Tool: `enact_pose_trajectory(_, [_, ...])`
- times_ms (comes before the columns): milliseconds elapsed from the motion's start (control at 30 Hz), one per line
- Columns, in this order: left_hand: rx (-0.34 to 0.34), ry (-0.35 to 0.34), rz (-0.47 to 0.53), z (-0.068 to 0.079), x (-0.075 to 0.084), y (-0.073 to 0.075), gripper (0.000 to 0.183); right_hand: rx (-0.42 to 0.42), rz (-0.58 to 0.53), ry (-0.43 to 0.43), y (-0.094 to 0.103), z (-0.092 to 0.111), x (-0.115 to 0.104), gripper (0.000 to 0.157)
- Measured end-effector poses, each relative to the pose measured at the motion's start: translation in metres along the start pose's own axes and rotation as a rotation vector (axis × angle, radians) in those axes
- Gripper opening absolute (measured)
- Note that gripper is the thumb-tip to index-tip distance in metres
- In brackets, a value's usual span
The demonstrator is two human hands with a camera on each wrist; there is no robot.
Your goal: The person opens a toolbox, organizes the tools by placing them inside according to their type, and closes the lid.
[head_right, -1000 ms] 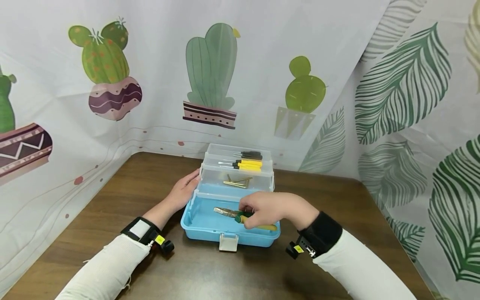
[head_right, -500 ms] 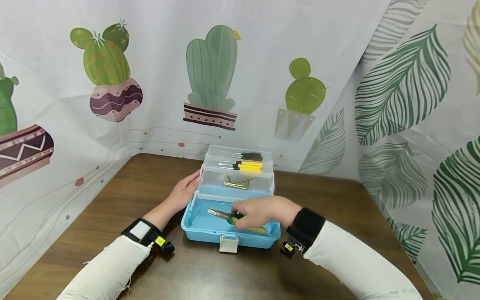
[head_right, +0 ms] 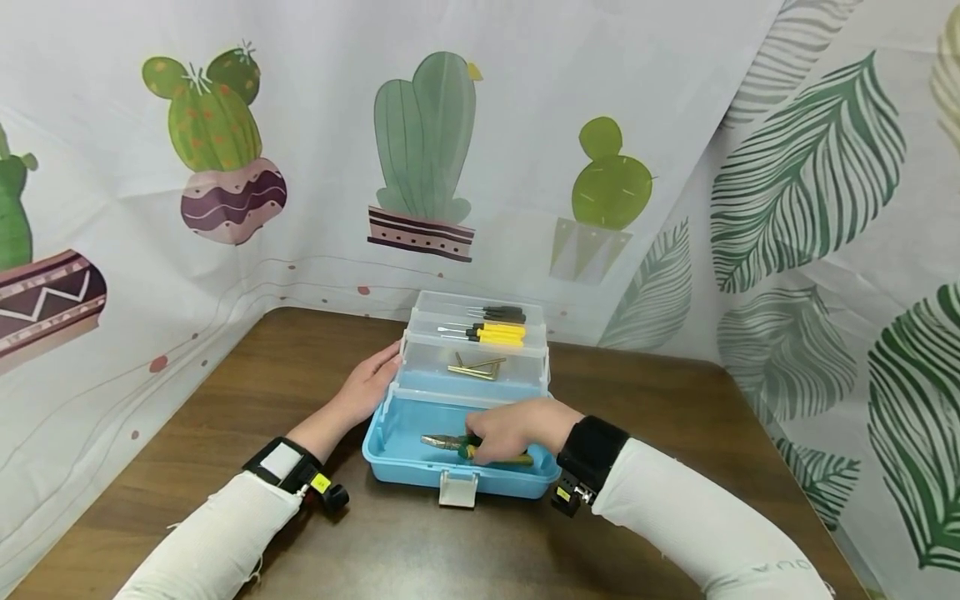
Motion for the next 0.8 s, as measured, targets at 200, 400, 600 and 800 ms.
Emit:
enact_pose_trajectory(200, [-0.011,0.004,0.002,0.000,0.000,0.000,0.059,0.018,0.112,-0.049,-0.001,-0.005,-0.004,0.015])
enact_pose_trajectory(400, [-0.008,0.000,0.002,-0.001,-0.002,0.000,0.059,0.016,0.259,-0.108,-0.004,-0.008,-0.009,0.015])
enact_pose_trajectory(600, [-0.003,0.005,0.003,0.000,-0.002,0.000,0.059,0.020,0.321,-0.147,-0.006,-0.009,-0.013,0.014])
enact_pose_trajectory(800, [0.000,0.007,0.002,0.000,-0.002,0.000,0.060,0.048,0.374,-0.168,-0.008,-0.016,-0.017,0.019])
Point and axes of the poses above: each hand's wrist, its own z-axis away from the middle knuckle, its own y-axis out of the back of the hand, x = y × z, the point moved 2 cm from there along -z, towards the middle knuckle, and after that the axes turned 7 degrees about -z, right-handed, at the moved point
